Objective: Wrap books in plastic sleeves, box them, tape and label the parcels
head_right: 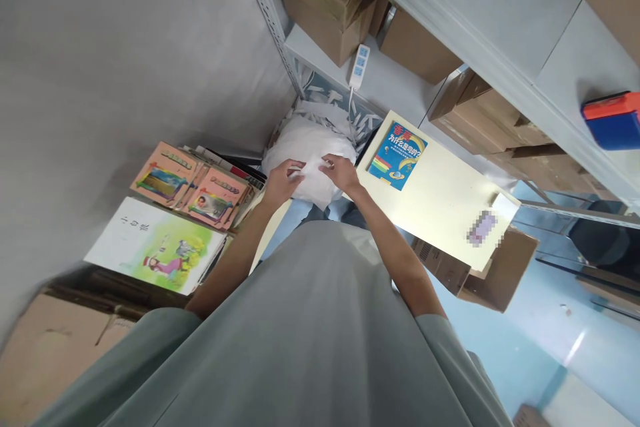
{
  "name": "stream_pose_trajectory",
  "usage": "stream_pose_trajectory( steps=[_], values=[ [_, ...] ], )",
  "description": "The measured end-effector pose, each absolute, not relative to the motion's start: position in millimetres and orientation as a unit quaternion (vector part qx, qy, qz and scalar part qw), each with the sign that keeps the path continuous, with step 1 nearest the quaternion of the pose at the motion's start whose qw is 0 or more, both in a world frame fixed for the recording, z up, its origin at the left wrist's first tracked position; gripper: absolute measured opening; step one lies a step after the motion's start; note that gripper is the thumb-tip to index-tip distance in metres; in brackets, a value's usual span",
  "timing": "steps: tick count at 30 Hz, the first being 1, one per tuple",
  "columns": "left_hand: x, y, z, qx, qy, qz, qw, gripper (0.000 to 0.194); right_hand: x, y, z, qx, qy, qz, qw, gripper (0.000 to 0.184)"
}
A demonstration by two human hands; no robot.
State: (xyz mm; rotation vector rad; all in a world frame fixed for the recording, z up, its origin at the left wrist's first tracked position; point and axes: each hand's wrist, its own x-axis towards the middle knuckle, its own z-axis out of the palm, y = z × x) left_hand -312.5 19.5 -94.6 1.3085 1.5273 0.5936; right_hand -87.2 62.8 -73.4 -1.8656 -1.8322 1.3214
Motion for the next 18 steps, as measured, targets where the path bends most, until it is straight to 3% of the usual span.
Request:
stream_pose_trajectory(
  steps=[2, 6, 12, 18],
  values=[
    [-316.2, 22.4, -95.9, 0.557, 0.630, 0.248, 0.482, 0.052, -82.8, 69.8, -71.5, -0.640, -0.633, 0.423, 0.101, 0.012],
    [-325.7, 28.5, -104.3, 0.593, 0.622, 0.237, 0.453, 0.073, -61.7, 78.3, -62.8, -0.665, -0.641, 0.363, 0.122, 0.019],
    [-334.8, 36.8, -110.5, 0.640, 0.615, 0.171, 0.428, 0.071, -22.5, 89.7, -47.9, -0.675, -0.643, 0.312, 0.184, 0.035],
    [-340.5, 51.8, -111.7, 0.663, 0.620, 0.147, 0.394, 0.072, 3.9, 100.6, -35.2, -0.679, -0.537, 0.406, 0.294, 0.050]
  ],
)
